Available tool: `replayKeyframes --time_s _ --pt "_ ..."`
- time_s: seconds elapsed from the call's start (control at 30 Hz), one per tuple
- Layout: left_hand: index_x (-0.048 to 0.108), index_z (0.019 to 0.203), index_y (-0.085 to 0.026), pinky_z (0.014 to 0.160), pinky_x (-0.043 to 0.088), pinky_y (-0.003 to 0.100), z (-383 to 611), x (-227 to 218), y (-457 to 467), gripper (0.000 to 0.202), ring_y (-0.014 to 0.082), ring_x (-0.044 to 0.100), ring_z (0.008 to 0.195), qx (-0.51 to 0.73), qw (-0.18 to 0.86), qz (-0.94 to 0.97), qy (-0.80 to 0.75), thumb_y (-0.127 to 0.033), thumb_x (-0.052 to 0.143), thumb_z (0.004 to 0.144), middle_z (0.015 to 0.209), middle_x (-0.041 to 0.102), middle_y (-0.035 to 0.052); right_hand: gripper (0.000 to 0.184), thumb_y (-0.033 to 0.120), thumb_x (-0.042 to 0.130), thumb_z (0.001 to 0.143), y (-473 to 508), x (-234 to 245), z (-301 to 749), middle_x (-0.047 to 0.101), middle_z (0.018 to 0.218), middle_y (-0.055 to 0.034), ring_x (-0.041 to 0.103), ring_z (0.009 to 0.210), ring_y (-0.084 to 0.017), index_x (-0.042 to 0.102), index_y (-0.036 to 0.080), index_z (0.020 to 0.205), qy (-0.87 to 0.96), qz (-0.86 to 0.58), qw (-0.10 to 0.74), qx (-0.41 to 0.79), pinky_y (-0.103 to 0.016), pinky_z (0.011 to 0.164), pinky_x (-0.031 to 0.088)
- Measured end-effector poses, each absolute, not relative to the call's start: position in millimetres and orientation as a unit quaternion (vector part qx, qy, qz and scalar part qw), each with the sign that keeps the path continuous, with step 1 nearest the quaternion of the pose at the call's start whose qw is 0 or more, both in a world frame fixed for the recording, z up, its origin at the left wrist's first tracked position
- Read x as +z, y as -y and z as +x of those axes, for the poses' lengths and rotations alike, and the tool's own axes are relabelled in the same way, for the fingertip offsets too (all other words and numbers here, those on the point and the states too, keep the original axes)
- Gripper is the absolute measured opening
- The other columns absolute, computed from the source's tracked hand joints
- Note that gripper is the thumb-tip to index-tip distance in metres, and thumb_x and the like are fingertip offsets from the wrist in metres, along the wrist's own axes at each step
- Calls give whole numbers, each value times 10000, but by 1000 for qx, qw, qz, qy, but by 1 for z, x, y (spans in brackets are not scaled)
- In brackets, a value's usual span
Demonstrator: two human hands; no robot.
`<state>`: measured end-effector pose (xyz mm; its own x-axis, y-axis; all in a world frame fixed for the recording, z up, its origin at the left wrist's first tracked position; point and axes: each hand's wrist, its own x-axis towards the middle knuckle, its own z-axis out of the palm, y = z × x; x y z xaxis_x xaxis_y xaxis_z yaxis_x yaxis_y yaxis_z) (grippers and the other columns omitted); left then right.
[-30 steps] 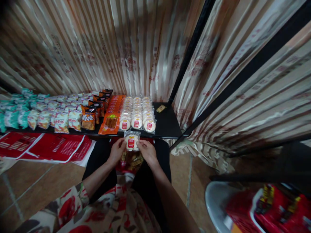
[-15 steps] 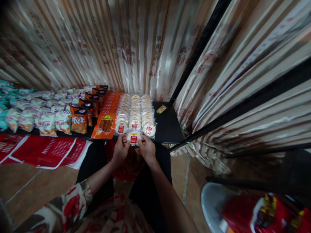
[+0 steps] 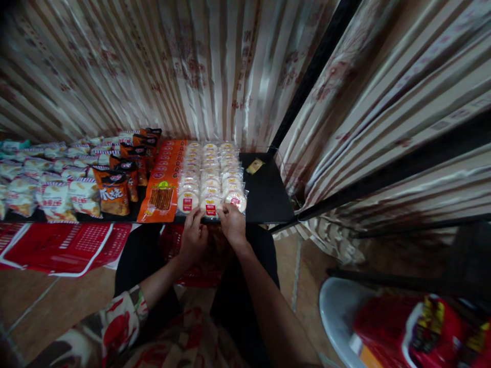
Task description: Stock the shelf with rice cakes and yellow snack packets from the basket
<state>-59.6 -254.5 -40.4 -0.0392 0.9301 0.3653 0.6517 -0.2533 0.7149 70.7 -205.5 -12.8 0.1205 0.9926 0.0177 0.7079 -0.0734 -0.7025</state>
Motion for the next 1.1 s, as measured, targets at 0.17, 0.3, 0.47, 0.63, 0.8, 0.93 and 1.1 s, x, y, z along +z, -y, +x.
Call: replayKeyframes --time_s 0.17,0.3,0.47,0.63,0.8,0.93,1.1 --pt "556 1107 -140 1008 381 430 -59 -32 254 334 226 415 1183 395 131 691 -591 -83 405 815 1243 474 128 266 330 487 822 200 -15 66 680 868 -71 591 697 -157 657 157 933 636 -685 294 202 -251 679 429" --pt "559 1123 -148 1020 378 421 -58 -29 249 370 216 426 1176 379 153 702 -583 -70 404 796 1240 497 106 280 309 457 841 197 -21 65 660 893 -93 582 737 -171 641 140 968 668 -666 292 160 -273 720 445" --pt "515 1213 -119 1044 356 421 -55 -32 245 440 229 404 1211 337 165 713 -592 -83 408 788 1296 468 123 321 289 448 840 195 -30 66 639 942 -128 576 841 -212 610 111 1052 689 -655 287 118 -329 793 461" --pt "478 1260 -90 1064 337 411 -55 -36 245 479 237 369 1259 315 168 721 -594 -84 406 786 1341 430 146 338 281 441 837 195 -36 63 624 982 -132 567 890 -222 588 125 1099 696 -641 307 106 -368 839 467" --pt "472 1266 -79 1057 356 407 -55 -43 243 481 244 383 1259 309 162 721 -598 -89 402 790 1354 424 156 370 239 454 824 198 -33 62 603 957 -136 569 767 -192 556 95 1149 699 -635 304 128 -352 790 489" --pt "499 1232 -59 1050 373 391 -55 -49 239 464 241 410 1245 326 146 723 -592 -79 394 781 1328 448 172 366 231 454 821 202 -26 65 581 999 -139 564 811 -194 557 103 1148 706 -616 326 125 -348 812 483" --pt "521 1210 -79 1045 381 394 -54 -49 238 462 238 432 1222 338 119 719 -595 -54 396 765 1300 478 159 371 326 443 848 210 -23 83 511 1097 -130 509 988 -228 562 183 1169 674 -659 331 49 -370 842 464"
